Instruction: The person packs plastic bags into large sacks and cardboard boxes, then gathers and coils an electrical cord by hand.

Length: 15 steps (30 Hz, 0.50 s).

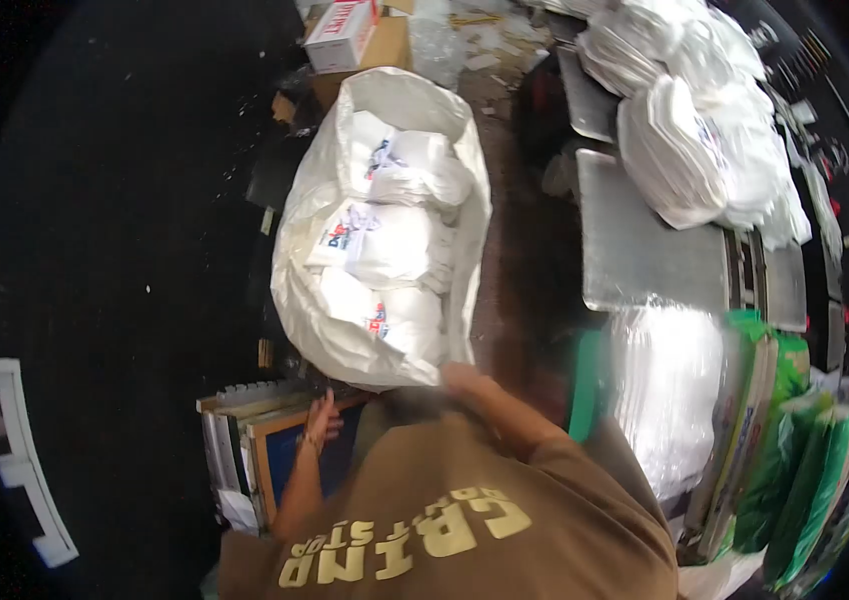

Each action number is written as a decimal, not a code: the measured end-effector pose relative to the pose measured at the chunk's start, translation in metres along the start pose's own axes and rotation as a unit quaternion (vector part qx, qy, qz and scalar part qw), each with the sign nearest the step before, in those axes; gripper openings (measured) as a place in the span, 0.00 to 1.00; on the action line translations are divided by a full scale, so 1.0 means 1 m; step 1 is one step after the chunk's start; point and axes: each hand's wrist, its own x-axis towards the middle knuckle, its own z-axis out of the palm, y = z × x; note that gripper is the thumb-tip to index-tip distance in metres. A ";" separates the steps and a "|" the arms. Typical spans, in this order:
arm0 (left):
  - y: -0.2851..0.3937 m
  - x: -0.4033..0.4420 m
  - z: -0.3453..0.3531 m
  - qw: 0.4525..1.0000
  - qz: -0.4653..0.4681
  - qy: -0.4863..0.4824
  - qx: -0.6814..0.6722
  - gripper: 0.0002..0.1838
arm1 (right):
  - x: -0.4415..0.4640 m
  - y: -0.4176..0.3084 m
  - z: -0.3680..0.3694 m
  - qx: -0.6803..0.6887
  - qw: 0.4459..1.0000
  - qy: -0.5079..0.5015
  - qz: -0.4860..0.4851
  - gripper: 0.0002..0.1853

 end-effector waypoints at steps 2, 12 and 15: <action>0.061 -0.010 0.017 0.999 0.033 -0.019 -0.034 0.56 | -0.025 0.018 -0.034 -0.056 0.998 -0.002 -0.038 0.13; 0.109 0.102 0.120 0.924 0.207 0.057 0.317 0.54 | -0.058 0.103 -0.043 -0.091 0.976 0.043 0.194 0.16; 0.124 0.091 0.130 0.921 0.103 0.153 0.343 0.53 | -0.055 0.073 -0.069 -0.071 0.979 0.020 0.188 0.18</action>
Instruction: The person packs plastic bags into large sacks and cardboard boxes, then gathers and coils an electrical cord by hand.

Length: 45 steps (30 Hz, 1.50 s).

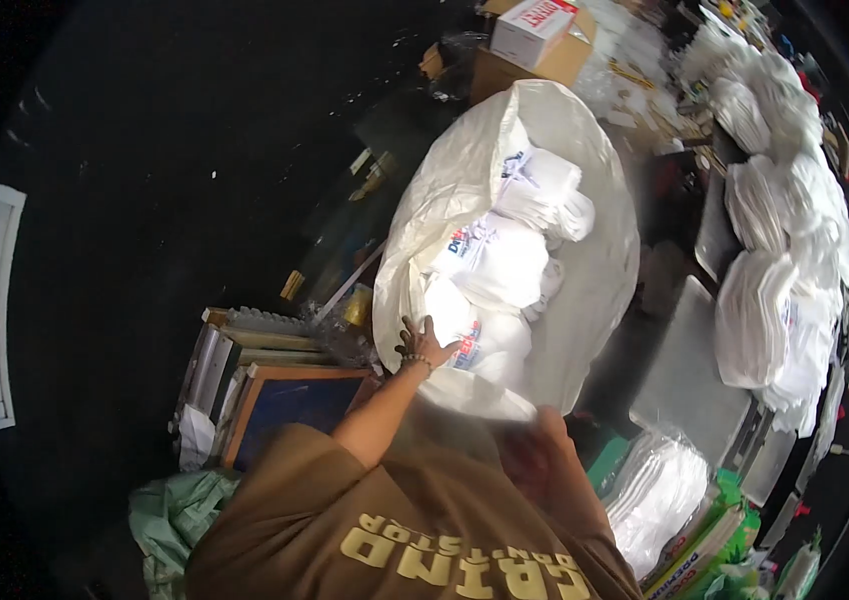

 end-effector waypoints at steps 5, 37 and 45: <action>-0.033 0.021 -0.016 0.991 -0.040 0.126 0.035 0.50 | -0.017 -0.019 -0.001 -0.019 0.996 0.077 -0.043 0.24; -0.059 0.000 0.015 0.934 0.354 0.044 0.022 0.10 | 0.016 -0.136 0.004 0.021 0.995 -0.023 0.092 0.15; -0.064 0.000 0.011 0.944 0.328 0.031 -0.035 0.10 | 0.017 -0.153 0.003 0.068 0.983 -0.033 0.166 0.16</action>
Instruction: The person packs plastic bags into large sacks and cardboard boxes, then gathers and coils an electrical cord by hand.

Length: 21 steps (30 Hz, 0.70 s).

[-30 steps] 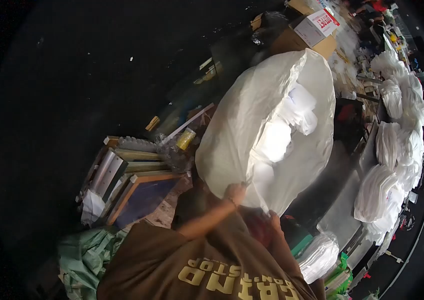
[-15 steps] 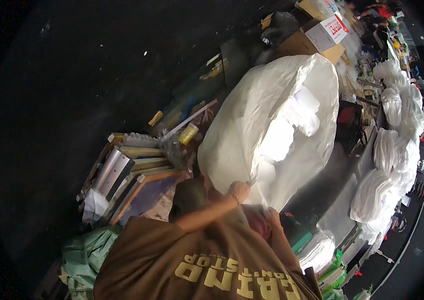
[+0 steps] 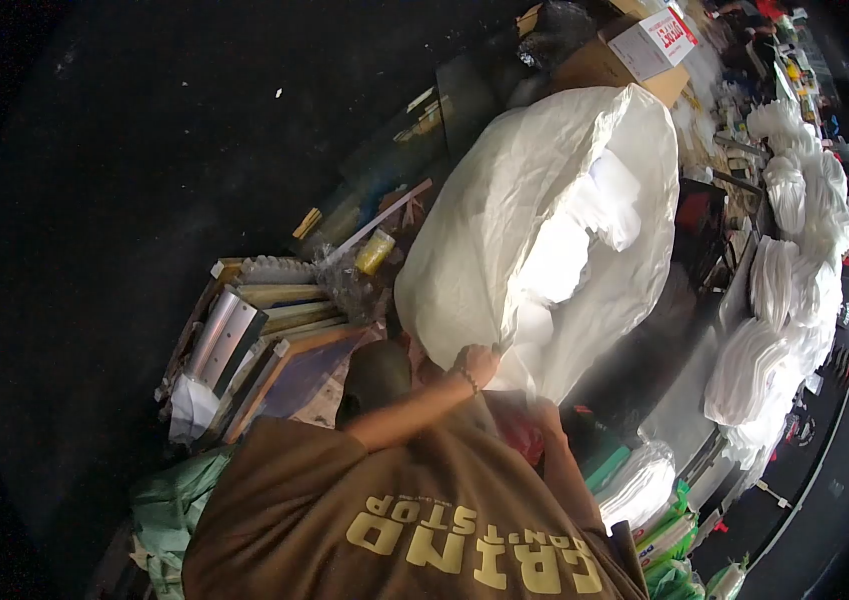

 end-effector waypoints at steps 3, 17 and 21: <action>-0.002 -0.001 0.002 1.000 0.008 0.012 -0.011 0.12 | 0.004 0.007 0.002 -0.017 1.000 0.005 -0.012 0.16; -0.011 -0.001 0.005 0.999 -0.003 -0.020 -0.050 0.14 | -0.001 0.006 0.003 0.017 1.000 0.008 -0.014 0.17; -0.020 -0.006 -0.008 0.997 0.020 -0.036 -0.070 0.14 | 0.000 0.011 0.006 0.028 0.999 -0.007 -0.020 0.17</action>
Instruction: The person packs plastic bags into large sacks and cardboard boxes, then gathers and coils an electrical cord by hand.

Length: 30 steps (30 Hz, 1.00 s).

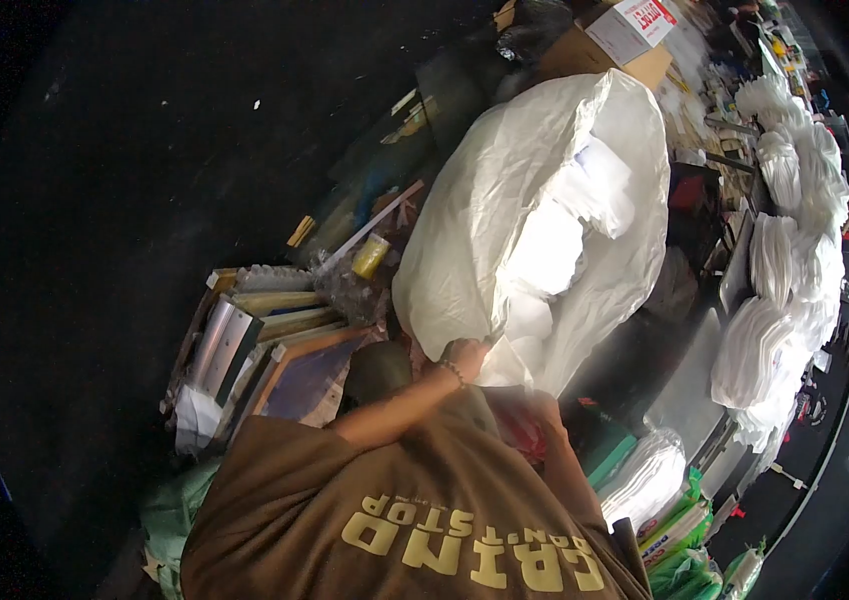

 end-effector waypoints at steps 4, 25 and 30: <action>-0.033 0.010 -0.043 0.975 -0.084 -0.085 -0.187 0.11 | 0.011 0.025 0.009 -0.068 0.996 0.002 -0.066 0.17; -0.570 0.254 0.151 0.918 -0.357 -0.024 0.170 0.20 | 0.127 -0.006 0.164 0.023 0.996 0.060 -0.059 0.27; -0.561 0.228 0.167 0.911 -0.321 0.066 0.250 0.15 | 0.135 0.015 0.171 0.021 0.998 0.046 -0.036 0.28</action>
